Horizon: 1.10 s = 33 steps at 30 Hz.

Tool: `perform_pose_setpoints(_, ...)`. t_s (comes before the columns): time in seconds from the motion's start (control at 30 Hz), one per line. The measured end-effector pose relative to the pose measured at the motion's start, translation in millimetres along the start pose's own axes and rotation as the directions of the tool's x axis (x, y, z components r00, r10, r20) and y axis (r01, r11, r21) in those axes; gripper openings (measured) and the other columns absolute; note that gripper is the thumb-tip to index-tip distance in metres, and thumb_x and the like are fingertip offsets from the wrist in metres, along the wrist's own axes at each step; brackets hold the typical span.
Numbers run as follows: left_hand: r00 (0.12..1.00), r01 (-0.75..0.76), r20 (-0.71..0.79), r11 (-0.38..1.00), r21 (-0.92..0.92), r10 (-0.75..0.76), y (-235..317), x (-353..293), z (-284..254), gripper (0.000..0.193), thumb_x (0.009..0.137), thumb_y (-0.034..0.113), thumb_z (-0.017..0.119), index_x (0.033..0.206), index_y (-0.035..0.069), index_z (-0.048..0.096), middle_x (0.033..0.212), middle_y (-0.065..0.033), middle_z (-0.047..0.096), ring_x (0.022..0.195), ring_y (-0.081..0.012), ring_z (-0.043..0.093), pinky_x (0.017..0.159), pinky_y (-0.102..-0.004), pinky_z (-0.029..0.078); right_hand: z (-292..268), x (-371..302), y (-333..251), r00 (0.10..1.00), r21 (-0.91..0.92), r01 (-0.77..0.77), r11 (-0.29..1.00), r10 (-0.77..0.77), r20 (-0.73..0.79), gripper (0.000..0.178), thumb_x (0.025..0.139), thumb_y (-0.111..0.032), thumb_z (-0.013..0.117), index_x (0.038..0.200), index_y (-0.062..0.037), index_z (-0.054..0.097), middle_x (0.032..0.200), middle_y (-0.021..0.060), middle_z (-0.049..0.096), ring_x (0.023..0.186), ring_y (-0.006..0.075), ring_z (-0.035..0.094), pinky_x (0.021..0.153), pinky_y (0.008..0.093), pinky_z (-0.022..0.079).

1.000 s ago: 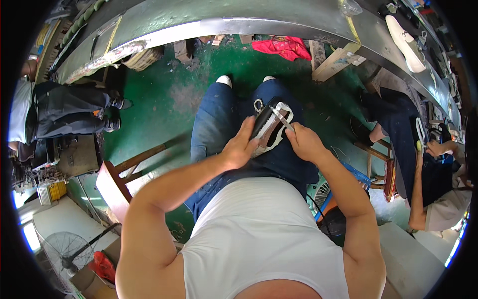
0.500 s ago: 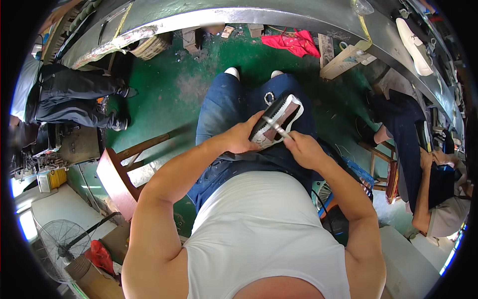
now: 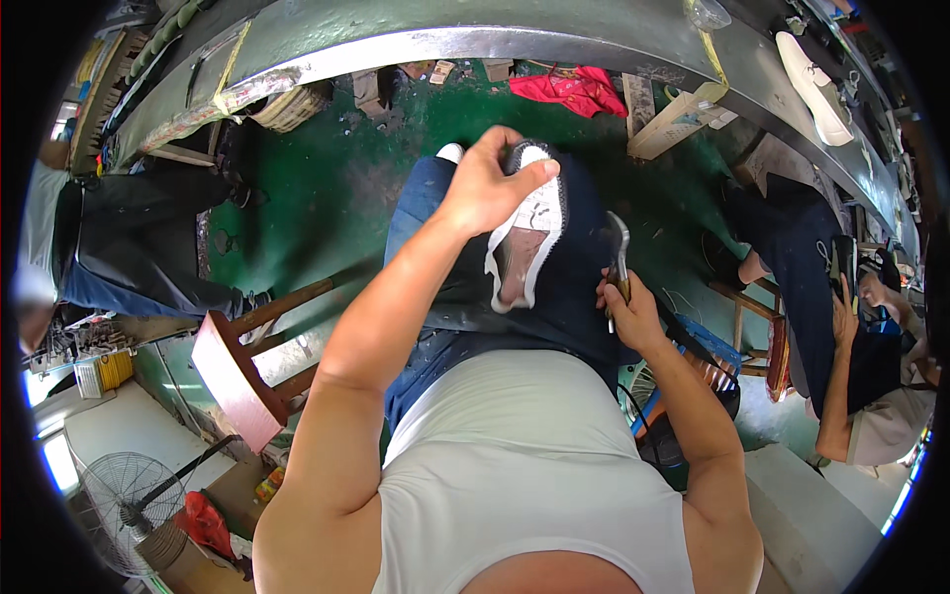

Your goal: Manually adjusting and shaping shoe components using specialized pliers during the manufacturing process.

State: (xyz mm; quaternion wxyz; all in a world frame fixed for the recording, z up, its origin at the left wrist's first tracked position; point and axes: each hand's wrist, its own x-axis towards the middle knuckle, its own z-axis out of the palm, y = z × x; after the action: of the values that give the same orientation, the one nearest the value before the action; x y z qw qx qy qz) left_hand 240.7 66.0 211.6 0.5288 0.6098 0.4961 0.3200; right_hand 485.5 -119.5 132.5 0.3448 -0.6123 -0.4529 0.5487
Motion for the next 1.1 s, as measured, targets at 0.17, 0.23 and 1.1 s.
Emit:
perform_pose_setpoints(0.17, 0.764, 0.622, 0.294, 0.533, -0.574, -0.575, -96, -8, 36, 0.064, 0.104, 0.052, 0.041, 0.133, -0.003, 0.056, 0.126, -0.016, 0.063, 0.112, -0.0244, 0.061, 0.099, -0.0384, 0.046, -18, 3, -55, 0.96, -0.36, 0.048, 0.932, 0.057, 0.276, 0.036, 0.093, -0.013, 0.06, 0.125, 0.0028, 0.054, 0.098, 0.0134, 0.067, 0.087, 0.0225, 0.066, 0.08, 0.0328, 0.051)
perform_pose_setpoints(0.23, 0.76, 0.637, 0.325, 0.551, -0.539, -0.563, -118, -29, 37, 0.062, 0.105, 0.051, 0.037, 0.137, -0.001, 0.052, 0.132, -0.0153, 0.059, 0.118, -0.0235, 0.057, 0.103, -0.0367, 0.043, -16, 5, -71, 0.93, -0.439, 0.123, 0.89, 0.052, 0.365, 0.042, 0.092, -0.01, 0.061, 0.131, 0.0033, 0.053, 0.104, 0.0146, 0.067, 0.09, 0.0249, 0.065, 0.083, 0.034, 0.051)
perform_pose_setpoints(1.1, 0.881, 0.461, 0.249, 0.607, -0.647, -0.403, -100, -44, 41, 0.074, 0.095, 0.042, 0.067, 0.151, 0.007, 0.033, 0.133, -0.0112, 0.056, 0.119, -0.0204, 0.055, 0.101, -0.0357, 0.046, 39, 57, -73, 0.818, -0.194, -0.41, 0.891, 0.453, 0.355, 0.022, 0.098, -0.023, 0.06, 0.102, -0.001, 0.059, 0.076, 0.0107, 0.064, 0.065, 0.0195, 0.064, 0.052, 0.0332, 0.048)
